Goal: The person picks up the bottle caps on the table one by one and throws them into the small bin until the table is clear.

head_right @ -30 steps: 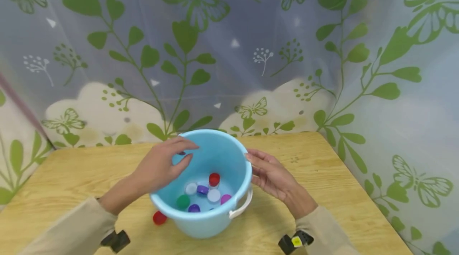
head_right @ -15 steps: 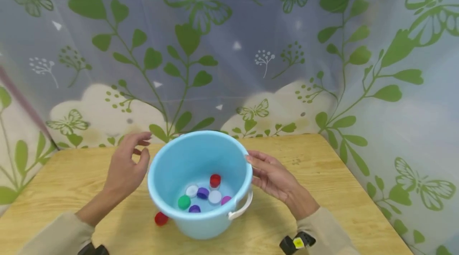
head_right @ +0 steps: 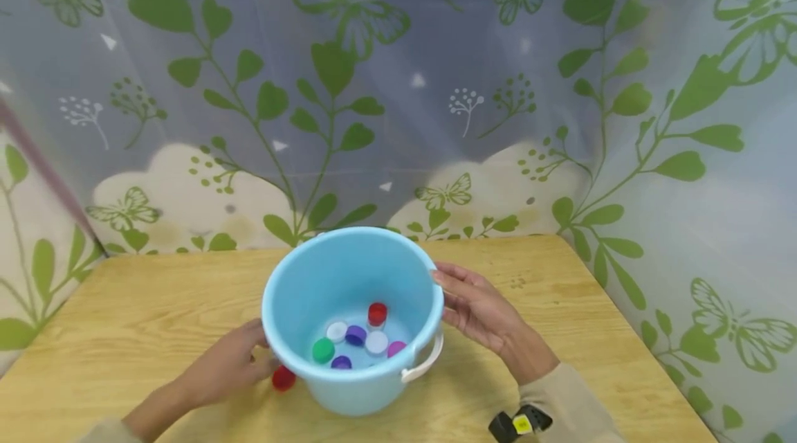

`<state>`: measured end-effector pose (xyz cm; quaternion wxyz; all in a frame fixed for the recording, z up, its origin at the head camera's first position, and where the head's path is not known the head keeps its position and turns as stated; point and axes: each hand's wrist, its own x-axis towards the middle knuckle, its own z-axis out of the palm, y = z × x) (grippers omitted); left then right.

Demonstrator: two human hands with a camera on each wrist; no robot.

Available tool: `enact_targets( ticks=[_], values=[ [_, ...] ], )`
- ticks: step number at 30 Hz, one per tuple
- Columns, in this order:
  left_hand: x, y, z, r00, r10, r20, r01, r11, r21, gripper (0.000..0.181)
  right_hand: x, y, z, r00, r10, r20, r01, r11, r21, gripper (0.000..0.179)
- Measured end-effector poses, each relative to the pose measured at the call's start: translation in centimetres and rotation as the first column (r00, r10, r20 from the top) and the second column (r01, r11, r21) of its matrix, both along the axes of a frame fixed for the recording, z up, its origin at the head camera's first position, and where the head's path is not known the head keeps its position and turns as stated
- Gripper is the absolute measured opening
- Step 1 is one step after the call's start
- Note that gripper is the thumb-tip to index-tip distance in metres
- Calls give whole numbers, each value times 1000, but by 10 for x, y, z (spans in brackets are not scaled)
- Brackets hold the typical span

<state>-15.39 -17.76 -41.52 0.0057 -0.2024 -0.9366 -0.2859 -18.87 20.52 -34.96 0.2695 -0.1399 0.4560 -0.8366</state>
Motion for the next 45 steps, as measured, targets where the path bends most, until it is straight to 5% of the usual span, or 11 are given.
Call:
enact_targets(
  ticks=[4, 12, 22, 29, 33, 37, 45],
  values=[
    [4, 7, -8, 993, -116, -22, 114, 990, -80, 33, 0, 1, -1, 1000, 3, -3, -3, 1000, -7, 28],
    [7, 12, -19, 969, -221, -113, 203, 967, -153, 19, 1, 1, -2, 1000, 3, 3, -3, 1000, -7, 28],
    [11, 18, -19, 965, -207, -164, 180, 970, -163, 14, 0, 1, -3, 1000, 11, -5, -11, 1000, -13, 28],
    [13, 15, -12, 977, -153, -146, 131, 980, -152, 14, 0, 1, -2, 1000, 1, 2, -1, 1000, -4, 27],
    [9, 9, 4, 993, -25, -117, 10, 992, -129, 18, 0, 0, -2, 1000, -4, 4, 4, 1000, -2, 26],
    [3, 1, 34, 985, 101, -143, -112, 991, -69, 21, 0, 0, -2, 1000, 1, 1, -1, 1000, -10, 26],
    [-10, -12, 95, 940, 150, -307, -99, 979, 177, 26, 0, 0, -3, 1000, -4, -1, 4, 1000, -10, 27]
  ],
)
